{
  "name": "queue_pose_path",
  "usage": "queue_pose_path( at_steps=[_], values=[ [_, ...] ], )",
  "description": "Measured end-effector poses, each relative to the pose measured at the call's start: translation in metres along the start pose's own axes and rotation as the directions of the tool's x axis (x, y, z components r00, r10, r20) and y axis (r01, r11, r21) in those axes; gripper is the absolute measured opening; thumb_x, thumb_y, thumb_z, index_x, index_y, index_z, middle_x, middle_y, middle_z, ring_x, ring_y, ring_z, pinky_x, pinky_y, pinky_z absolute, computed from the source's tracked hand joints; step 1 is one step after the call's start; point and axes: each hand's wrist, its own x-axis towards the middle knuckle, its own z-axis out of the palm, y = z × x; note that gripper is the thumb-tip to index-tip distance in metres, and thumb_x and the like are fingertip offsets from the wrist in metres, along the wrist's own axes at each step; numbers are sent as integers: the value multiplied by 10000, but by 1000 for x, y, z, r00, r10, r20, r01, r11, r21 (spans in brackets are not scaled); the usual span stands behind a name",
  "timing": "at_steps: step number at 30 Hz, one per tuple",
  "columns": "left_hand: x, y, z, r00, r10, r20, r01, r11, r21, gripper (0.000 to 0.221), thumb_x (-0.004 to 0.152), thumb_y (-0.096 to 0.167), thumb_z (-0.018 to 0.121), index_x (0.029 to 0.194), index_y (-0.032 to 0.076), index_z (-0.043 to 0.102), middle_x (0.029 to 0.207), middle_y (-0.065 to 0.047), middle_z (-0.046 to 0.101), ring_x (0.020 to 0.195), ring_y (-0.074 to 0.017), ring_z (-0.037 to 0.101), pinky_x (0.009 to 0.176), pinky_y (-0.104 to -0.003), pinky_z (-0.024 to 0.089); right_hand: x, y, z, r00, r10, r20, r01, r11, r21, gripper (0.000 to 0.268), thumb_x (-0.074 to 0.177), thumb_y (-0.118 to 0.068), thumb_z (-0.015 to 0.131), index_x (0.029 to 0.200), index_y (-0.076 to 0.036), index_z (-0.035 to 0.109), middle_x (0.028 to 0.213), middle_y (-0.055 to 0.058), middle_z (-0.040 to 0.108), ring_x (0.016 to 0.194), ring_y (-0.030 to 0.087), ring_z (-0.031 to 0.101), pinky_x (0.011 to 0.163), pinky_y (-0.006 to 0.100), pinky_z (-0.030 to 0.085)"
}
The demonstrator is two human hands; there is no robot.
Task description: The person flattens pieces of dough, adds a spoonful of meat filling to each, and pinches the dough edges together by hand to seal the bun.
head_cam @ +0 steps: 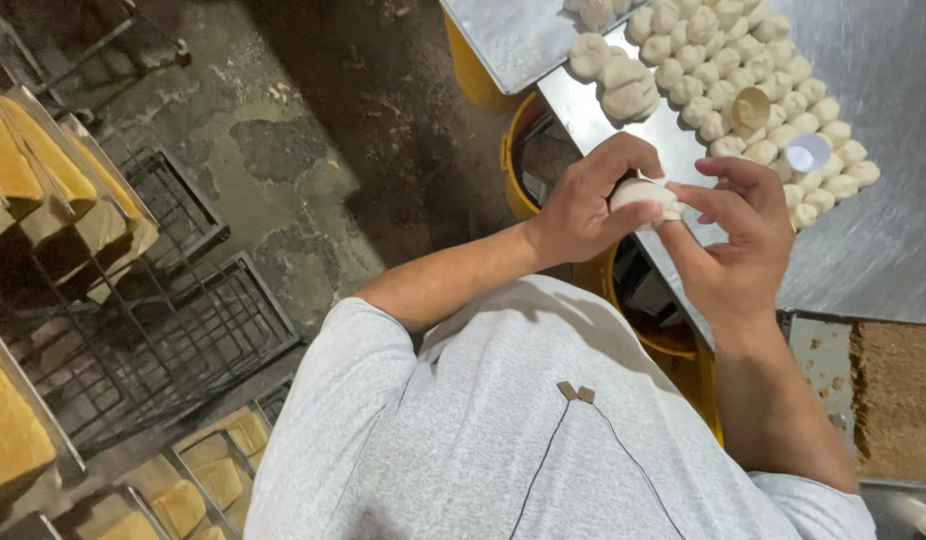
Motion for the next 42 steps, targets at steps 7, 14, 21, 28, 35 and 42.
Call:
queue_pose_path(
  at_steps=[7,14,21,28,35,42],
  values=[
    [-11,-8,-35,1000,-5,23,5,1000,-6,293,961,292,783,1038,64,616,982,-69,623,879,-228,646,752,-320,538,-4,-11,38,995,74,59,-63,984,-164,140,914,-11,815,1016,-56,730,1194,85,669,1028,144,646,869,240,507],
    [10,-6,-64,992,61,107,-61,998,5,321,951,286,789,1083,55,609,1045,-88,627,925,-248,670,792,-330,554,8,-29,50,991,3,-133,-13,997,-73,261,864,19,787,1117,-33,748,1261,150,601,976,180,545,864,255,455],
    [5,-14,-63,991,93,93,-87,994,-63,295,954,283,798,1075,67,637,1052,-95,658,911,-236,688,804,-319,573,4,-34,64,997,74,-22,-77,981,-178,125,919,2,829,994,-10,729,1224,119,653,966,172,624,838,249,499],
    [33,-9,-73,952,254,170,-230,961,-151,419,1046,411,700,1177,31,582,1119,-128,639,981,-251,659,826,-336,565,11,-54,42,985,-71,-157,39,980,-196,289,908,21,829,1180,-45,755,1327,138,600,1071,225,604,898,309,497],
    [32,3,-55,948,161,273,-151,987,-57,348,1037,360,751,1084,39,627,1017,-124,665,941,-255,676,761,-326,568,9,-55,30,992,-116,-54,98,960,-261,191,902,8,819,1063,-68,751,1268,103,634,989,228,585,842,333,493],
    [62,34,-25,928,203,312,-203,979,-33,449,1018,477,686,1049,36,607,998,-121,659,865,-229,657,760,-325,543,1,-60,-22,944,-296,-146,231,909,-346,290,905,12,852,1174,-44,757,1268,136,595,989,227,573,803,301,490]
  ],
)
